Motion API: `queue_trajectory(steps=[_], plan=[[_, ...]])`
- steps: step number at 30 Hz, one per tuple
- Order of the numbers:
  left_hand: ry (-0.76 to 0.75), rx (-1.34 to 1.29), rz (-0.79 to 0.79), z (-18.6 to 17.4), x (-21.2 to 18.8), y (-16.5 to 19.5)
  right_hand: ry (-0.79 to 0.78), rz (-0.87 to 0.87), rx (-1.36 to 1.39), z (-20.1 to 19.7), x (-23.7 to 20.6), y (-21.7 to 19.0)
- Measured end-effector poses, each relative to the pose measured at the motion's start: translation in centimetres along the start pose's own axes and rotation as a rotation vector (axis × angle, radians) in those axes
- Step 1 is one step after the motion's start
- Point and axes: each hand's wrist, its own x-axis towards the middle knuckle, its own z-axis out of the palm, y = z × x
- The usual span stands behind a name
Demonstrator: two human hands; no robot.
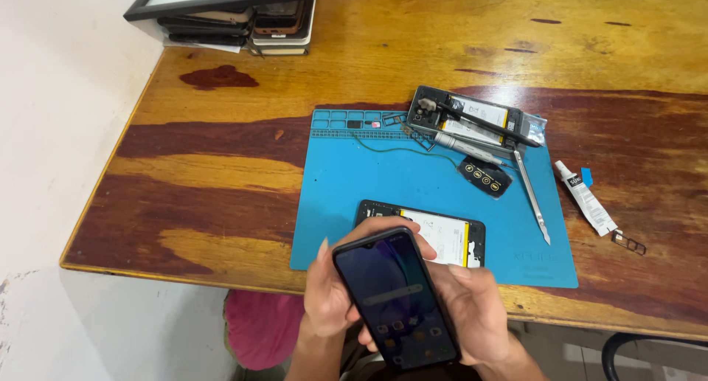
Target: The person assembles a smartphone by placing the battery into the chassis and closing the back cover. They then power on the device, swipe through the home screen, and insert a SIM card tray. The person continues to navigate the interface and test the phone's responsiveness.
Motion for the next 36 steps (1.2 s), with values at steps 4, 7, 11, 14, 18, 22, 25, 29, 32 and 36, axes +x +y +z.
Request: queue_trajectory(steps=[4, 7, 11, 14, 18, 22, 25, 29, 32, 36], plan=[[-0.023, 0.013, 0.048, 0.3, -0.1, -0.9, 0.075, 0.102, -0.012, -0.5, 0.0, 0.5], [-0.023, -0.031, 0.054, 0.6, -0.1, -1.3, 0.431, 0.091, -0.284, -1.3, -0.2, 1.0], [0.027, 0.023, 0.058, 0.9, 0.1, -1.5, 0.576, 0.053, -0.407, -2.5, -1.0, 1.6], [0.113, 0.049, 0.04, 0.8, 0.5, -1.6, 0.511, -0.066, -0.574, -3.4, -1.1, 1.6], [0.121, 0.007, 0.049, 0.6, 0.8, -1.8, 0.586, -0.172, -0.57, -3.1, -1.3, 1.3], [0.16, -0.011, 0.118, 0.4, 0.8, -1.9, 0.404, -0.05, -0.525, -1.5, -1.8, -0.1], [0.166, -0.039, 0.165, 0.4, 0.7, -2.0, 0.471, -0.163, -0.587, -0.1, -1.8, -0.4], [0.136, -0.06, 0.194, 0.5, 0.9, -2.4, 0.496, -0.178, -0.607, 0.5, -1.6, -0.7], [0.141, -0.067, 0.182, 0.5, 0.9, -2.5, 0.491, -0.191, -0.614, 0.4, -1.6, -0.8], [0.139, -0.059, 0.196, 0.4, 1.0, -2.6, 0.478, -0.2, -0.647, 0.1, -1.6, -0.7]])
